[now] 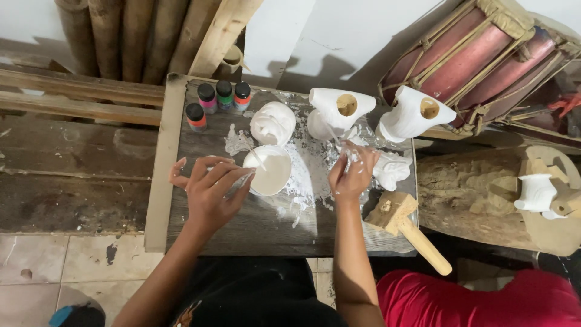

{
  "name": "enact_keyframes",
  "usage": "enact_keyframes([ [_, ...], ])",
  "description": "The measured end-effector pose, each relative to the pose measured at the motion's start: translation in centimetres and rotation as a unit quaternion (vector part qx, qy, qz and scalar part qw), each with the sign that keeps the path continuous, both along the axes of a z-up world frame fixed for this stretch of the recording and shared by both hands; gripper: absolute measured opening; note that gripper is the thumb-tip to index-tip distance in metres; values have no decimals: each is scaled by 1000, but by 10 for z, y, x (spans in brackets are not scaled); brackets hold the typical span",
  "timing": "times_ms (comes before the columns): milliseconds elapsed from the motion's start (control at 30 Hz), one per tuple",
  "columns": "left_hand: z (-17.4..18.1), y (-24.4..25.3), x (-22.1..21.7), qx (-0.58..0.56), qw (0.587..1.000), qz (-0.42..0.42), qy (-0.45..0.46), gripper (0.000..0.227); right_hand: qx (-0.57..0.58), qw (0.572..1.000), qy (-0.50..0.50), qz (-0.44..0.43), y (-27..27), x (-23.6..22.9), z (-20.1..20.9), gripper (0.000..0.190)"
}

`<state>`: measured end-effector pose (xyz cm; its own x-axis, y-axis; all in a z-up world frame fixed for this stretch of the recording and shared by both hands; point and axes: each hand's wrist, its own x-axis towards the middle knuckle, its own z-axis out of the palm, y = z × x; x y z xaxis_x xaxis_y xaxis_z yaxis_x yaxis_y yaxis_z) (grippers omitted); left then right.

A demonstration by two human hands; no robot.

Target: Cleaning excess plaster from molds and a workbench using hands and a small wooden stick

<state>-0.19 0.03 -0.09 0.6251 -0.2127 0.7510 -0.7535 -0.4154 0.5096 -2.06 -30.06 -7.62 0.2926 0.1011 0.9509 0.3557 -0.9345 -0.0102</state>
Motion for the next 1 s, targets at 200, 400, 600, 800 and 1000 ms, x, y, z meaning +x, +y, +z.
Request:
enact_keyframes([
  [200, 4, 0, -3, -9, 1000, 11, 8, 8, -7, 999, -25, 28, 17, 13, 34, 6],
  [400, -56, 0, 6, -16, 1000, 13, 14, 11, -6, 999, -20, 35, 19, 19, 35, 7],
  [600, 2, 4, 0, -7, 1000, 8, 13, 8, 7, 1000, -14, 15, 3, 8, 4, 5],
  [800, 7, 2, 1, -14, 1000, -1, 4, 8, 15, 1000, -9, -9, 0, -9, 6, 6],
  [1000, 7, -1, -2, -7, 1000, 2, 10, 7, 40, 999, -23, 6, 4, 2, 24, 7],
])
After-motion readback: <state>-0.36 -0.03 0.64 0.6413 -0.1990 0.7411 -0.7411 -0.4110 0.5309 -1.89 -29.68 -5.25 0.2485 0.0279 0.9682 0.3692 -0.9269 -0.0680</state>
